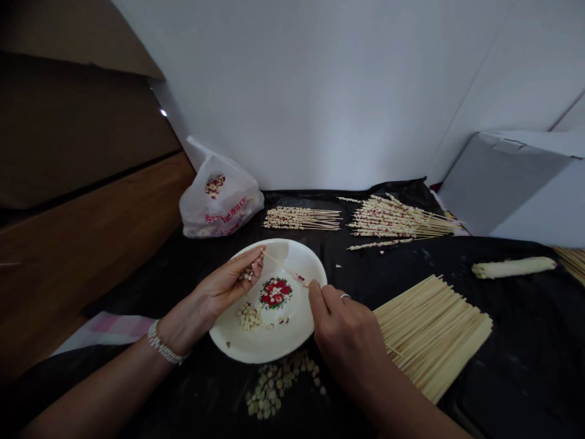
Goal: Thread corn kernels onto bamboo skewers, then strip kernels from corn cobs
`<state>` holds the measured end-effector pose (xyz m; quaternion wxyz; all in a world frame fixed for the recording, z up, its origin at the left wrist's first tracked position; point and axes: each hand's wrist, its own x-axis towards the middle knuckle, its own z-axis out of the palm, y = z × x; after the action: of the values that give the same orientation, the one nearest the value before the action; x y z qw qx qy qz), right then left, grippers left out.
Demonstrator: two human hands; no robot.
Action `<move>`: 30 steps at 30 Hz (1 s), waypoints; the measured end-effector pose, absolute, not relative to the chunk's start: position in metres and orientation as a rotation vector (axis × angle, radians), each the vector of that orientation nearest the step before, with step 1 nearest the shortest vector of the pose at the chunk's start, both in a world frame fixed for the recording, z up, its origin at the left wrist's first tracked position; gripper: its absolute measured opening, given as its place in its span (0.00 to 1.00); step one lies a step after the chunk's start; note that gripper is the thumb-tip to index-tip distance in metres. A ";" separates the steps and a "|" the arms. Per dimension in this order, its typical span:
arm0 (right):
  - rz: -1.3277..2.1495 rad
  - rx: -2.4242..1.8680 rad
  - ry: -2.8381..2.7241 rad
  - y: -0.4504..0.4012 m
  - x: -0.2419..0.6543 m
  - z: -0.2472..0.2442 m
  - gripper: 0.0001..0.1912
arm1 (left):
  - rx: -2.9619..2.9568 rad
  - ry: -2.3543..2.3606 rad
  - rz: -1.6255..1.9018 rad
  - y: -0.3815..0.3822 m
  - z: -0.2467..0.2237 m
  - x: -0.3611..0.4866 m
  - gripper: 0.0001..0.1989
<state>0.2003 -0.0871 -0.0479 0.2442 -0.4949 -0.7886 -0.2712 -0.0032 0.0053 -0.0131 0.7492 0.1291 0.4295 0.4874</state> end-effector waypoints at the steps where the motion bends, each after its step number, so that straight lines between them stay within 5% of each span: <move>1: -0.745 -1.345 -2.153 -0.087 0.200 -0.048 0.14 | 0.267 0.939 1.062 0.005 -0.013 -0.003 0.08; 30: -0.753 -1.271 -2.161 -0.085 0.198 -0.051 0.16 | 0.215 0.800 0.844 -0.018 -0.026 0.013 0.06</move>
<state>0.1981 -0.0850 -0.0513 0.2590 -0.4692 -0.7973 -0.2779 0.0134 -0.0181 -0.0258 0.8302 0.1011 0.3770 0.3979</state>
